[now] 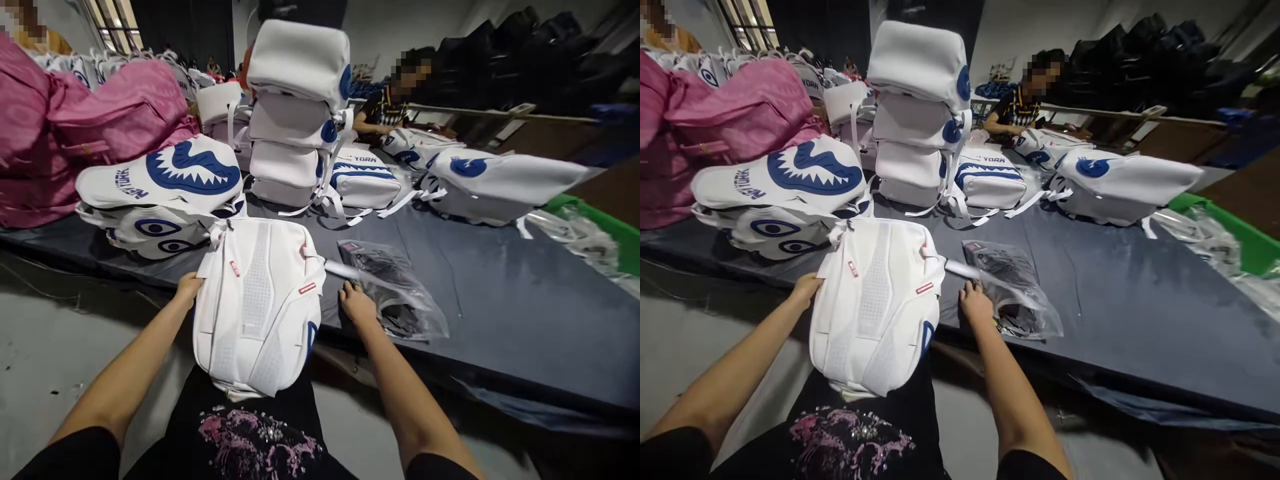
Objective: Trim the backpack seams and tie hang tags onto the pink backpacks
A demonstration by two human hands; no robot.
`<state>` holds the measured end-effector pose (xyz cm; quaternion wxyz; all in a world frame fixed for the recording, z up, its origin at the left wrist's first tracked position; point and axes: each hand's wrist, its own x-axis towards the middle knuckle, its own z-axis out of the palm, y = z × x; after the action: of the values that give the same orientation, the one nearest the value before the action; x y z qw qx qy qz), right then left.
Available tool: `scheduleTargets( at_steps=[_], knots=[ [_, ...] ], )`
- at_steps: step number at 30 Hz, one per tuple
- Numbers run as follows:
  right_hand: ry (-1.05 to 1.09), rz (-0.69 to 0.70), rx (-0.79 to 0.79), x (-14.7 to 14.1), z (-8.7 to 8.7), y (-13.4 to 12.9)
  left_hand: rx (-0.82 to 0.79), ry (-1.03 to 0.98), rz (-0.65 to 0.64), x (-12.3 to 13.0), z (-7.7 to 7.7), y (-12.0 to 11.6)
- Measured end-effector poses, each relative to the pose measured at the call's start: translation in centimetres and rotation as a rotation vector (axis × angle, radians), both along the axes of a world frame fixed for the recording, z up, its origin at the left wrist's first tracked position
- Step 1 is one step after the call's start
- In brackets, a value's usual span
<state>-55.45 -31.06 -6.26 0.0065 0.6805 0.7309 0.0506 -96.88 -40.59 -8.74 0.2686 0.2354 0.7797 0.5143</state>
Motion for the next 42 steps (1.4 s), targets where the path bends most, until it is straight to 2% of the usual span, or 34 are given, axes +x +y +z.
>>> scheduleTargets(
  at_steps=[2,3,4,5,6,7,9,10,11,12,14,16,17,19,21,22,24,26,29,32,34,38,40,42],
  knots=[
    [0.0,-0.024,-0.004,1.9,1.0,0.0,0.033,0.052,0.062,-0.2,-0.6,-0.9],
    [0.004,-0.031,-0.001,2.3,1.4,-0.5,0.101,0.157,0.084,-0.2,-0.3,-1.3],
    [0.011,-0.039,0.006,2.3,1.8,-1.1,0.202,0.309,0.067,0.1,0.3,-1.4],
    [0.018,-0.045,0.017,1.8,2.1,-1.9,0.324,0.491,-0.017,0.8,0.8,-1.3],
    [0.026,-0.045,0.034,0.9,2.4,-2.8,0.444,0.677,-0.176,1.8,1.3,-0.8],
    [0.036,-0.037,0.056,-0.5,2.8,-3.7,0.544,0.849,-0.393,3.3,1.5,-0.1],
    [0.063,0.035,0.097,-4.1,3.3,-5.2,0.593,1.048,-0.87,7.0,0.9,1.7],
    [0.075,0.108,0.102,-6.1,3.5,-5.7,0.567,1.113,-1.021,8.9,0.1,2.7],
    [0.082,0.212,0.084,-8.1,3.6,-6.0,0.535,1.16,-1.097,10.6,-1.0,3.4],
    [0.059,0.346,0.034,-9.8,3.6,-6.0,0.51,1.191,-1.129,11.9,-2.2,4.0],
    [-0.048,0.426,-0.096,-11.6,3.4,-5.7,0.473,1.211,-1.116,13.3,-4.4,4.3],
    [-0.133,0.345,-0.186,-11.2,3.1,-5.4,0.474,1.206,-1.107,13.3,-5.2,4.0],
    [-0.158,0.262,-0.216,-10.3,2.8,-5.4,0.48,1.204,-1.109,13.1,-5.0,4.0],
    [-0.184,0.113,-0.269,-8.0,2.4,-5.8,0.502,1.219,-1.138,12.6,-3.3,5.0],
    [-0.2,0.031,-0.283,-6.6,2.4,-6.5,0.485,1.258,-1.163,11.9,-0.6,7.8],
    [-0.195,0.037,-0.256,-6.4,2.6,-6.6,0.445,1.283,-1.16,11.6,0.9,9.6],
    [-0.162,0.148,-0.138,-7.1,3.1,-6.1,0.344,1.299,-1.181,10.6,3.7,13.5],
    [-0.136,0.293,-0.019,-8.6,3.8,-4.3,0.31,1.372,-1.312,9.6,5.8,16.4],
    [-0.141,0.47,0.087,-10.5,4.5,-0.1,0.283,1.511,-1.407,8.9,7.2,18.0],
    [-0.189,0.578,0.119,-11.1,4.3,3.3,0.25,1.547,-1.392,9.4,6.8,17.9],
    [-0.218,0.592,0.131,-11.0,3.8,4.3,0.277,1.545,-1.383,10.0,6.2,18.1],
    [-0.211,0.577,0.188,-10.5,3.0,4.8,0.456,1.518,-1.382,10.1,5.1,18.8],
    [-0.18,0.651,0.222,-10.3,2.7,5.1,0.542,1.48,-1.384,9.6,4.4,18.9],
    [-0.136,0.783,0.257,-10.3,2.5,5.6,0.639,1.452,-1.341,8.9,3.6,18.6]
  ],
)
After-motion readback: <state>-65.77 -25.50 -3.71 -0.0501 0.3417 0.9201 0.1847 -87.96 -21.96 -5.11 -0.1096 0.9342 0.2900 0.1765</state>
